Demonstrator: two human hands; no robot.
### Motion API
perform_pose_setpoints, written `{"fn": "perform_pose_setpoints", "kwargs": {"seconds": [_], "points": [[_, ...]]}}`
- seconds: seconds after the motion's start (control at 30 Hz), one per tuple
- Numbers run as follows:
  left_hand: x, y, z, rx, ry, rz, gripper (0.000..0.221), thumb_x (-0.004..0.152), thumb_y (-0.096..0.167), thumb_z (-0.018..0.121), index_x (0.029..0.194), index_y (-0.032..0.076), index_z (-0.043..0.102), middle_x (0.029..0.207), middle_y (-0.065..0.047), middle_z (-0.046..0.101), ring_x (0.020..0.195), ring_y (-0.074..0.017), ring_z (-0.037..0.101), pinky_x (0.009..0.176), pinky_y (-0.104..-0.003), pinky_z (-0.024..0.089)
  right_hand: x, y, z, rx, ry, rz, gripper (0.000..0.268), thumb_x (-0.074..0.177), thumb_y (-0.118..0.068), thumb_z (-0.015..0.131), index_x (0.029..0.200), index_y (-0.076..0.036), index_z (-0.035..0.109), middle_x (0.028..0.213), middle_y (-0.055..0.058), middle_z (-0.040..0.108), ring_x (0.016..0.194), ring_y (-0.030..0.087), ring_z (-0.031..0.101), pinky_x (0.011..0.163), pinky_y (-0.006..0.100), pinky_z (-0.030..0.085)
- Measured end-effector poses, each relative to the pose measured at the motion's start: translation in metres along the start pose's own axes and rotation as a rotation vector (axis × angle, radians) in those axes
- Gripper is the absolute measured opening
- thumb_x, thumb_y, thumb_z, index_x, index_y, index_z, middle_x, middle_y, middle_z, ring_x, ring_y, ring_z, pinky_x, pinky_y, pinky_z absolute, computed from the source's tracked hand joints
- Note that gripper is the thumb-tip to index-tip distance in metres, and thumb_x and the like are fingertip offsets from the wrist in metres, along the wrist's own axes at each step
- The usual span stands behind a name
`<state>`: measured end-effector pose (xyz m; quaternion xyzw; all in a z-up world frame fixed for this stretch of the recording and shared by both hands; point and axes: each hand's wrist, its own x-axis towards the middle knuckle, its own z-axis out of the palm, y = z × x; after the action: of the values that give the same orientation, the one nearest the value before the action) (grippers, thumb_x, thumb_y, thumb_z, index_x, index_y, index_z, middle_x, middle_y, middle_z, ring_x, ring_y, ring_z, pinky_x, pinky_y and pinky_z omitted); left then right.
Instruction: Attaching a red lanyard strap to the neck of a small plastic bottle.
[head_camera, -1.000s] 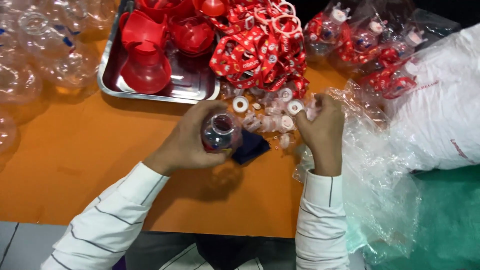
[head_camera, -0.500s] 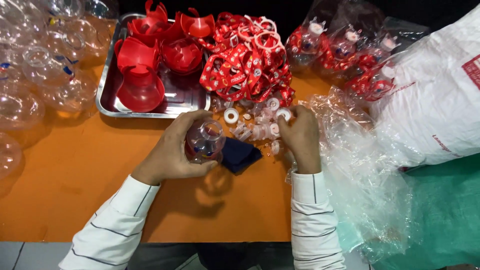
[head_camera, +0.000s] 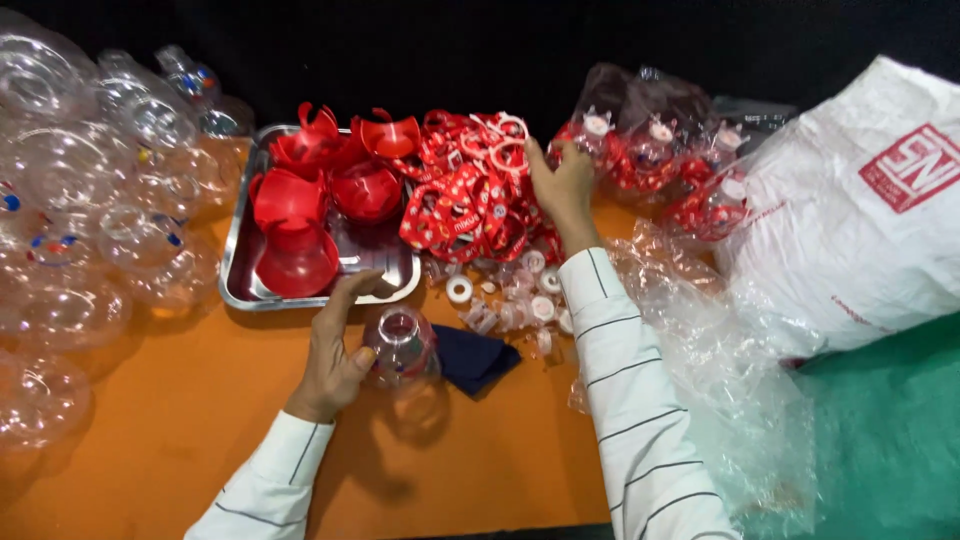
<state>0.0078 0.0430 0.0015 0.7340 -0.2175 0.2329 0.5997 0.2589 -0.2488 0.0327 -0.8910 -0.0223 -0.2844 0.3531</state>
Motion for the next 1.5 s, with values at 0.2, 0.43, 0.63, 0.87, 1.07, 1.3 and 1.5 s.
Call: {"fn": "perform_pose_setpoints", "kwargs": {"seconds": [0.2,0.43,0.63,0.87,1.07,1.3,1.5], "points": [[-0.001,-0.004,0.000,-0.008,0.044,-0.013,0.093,0.076,0.074,0.051,0.137,0.004,0.057,0.111,-0.015,0.068,0.108,-0.0257,0.063,0.103,-0.045,0.044,0.024,0.008,0.036,0.103,0.035,-0.004,0.018,0.088,-0.030,0.071,0.094,-0.013,0.073,0.083,0.015,0.070,0.088,0.039,0.070,0.080,0.046,0.052],[0.005,0.021,-0.002,-0.021,0.048,-0.025,0.081,0.089,0.070,0.048,0.131,0.001,0.056,0.121,-0.014,0.066,0.110,-0.0256,0.064,0.097,-0.041,0.051,0.045,-0.095,-0.056,0.548,0.173,-0.300,0.014,0.102,-0.016,0.062,0.090,-0.008,0.065,0.082,0.001,0.063,0.076,0.011,0.055,0.067,0.029,0.048],[0.003,0.016,-0.001,0.006,0.146,-0.053,0.080,0.087,0.074,0.047,0.120,0.002,0.062,0.112,-0.012,0.068,0.106,-0.0243,0.067,0.092,-0.038,0.053,0.038,-0.147,-0.119,0.728,0.152,-0.370,0.013,0.104,-0.017,0.059,0.095,-0.008,0.062,0.079,0.004,0.065,0.072,0.013,0.066,0.069,0.024,0.054],[-0.010,0.007,-0.010,-0.114,0.306,-0.062,0.054,0.094,0.048,0.057,0.120,0.001,0.060,0.112,-0.012,0.067,0.106,-0.0235,0.066,0.094,-0.034,0.053,0.034,-0.149,-0.157,0.827,0.230,-0.473,0.017,0.104,-0.017,0.061,0.090,-0.007,0.059,0.076,0.006,0.062,0.064,0.015,0.060,0.061,0.028,0.054],[-0.005,0.044,-0.013,-0.148,0.390,-0.043,0.035,0.098,0.034,0.058,0.114,0.003,0.062,0.103,-0.011,0.068,0.100,-0.0216,0.067,0.093,-0.035,0.056,0.032,-0.146,-0.177,0.850,0.272,-0.429,0.024,0.102,-0.002,0.058,0.079,-0.007,0.053,0.065,0.005,0.056,0.055,0.013,0.054,0.053,0.029,0.045],[0.003,0.086,0.000,-0.046,0.308,0.121,0.018,0.100,0.007,0.060,0.111,-0.007,0.064,0.095,-0.018,0.070,0.097,-0.0273,0.070,0.095,-0.042,0.052,0.004,-0.137,-0.204,0.882,0.170,-0.299,0.026,0.103,-0.001,0.059,0.078,-0.007,0.054,0.065,0.007,0.054,0.055,0.015,0.053,0.055,0.029,0.044],[0.017,0.138,0.033,0.068,0.213,0.093,0.024,0.093,0.008,0.070,0.115,0.001,0.065,0.096,-0.013,0.069,0.091,-0.0244,0.067,0.088,-0.040,0.053,-0.022,-0.136,-0.231,1.028,0.097,-0.172,0.019,0.102,-0.006,0.063,0.084,-0.007,0.059,0.069,0.013,0.057,0.056,0.019,0.056,0.058,0.031,0.049]]}}
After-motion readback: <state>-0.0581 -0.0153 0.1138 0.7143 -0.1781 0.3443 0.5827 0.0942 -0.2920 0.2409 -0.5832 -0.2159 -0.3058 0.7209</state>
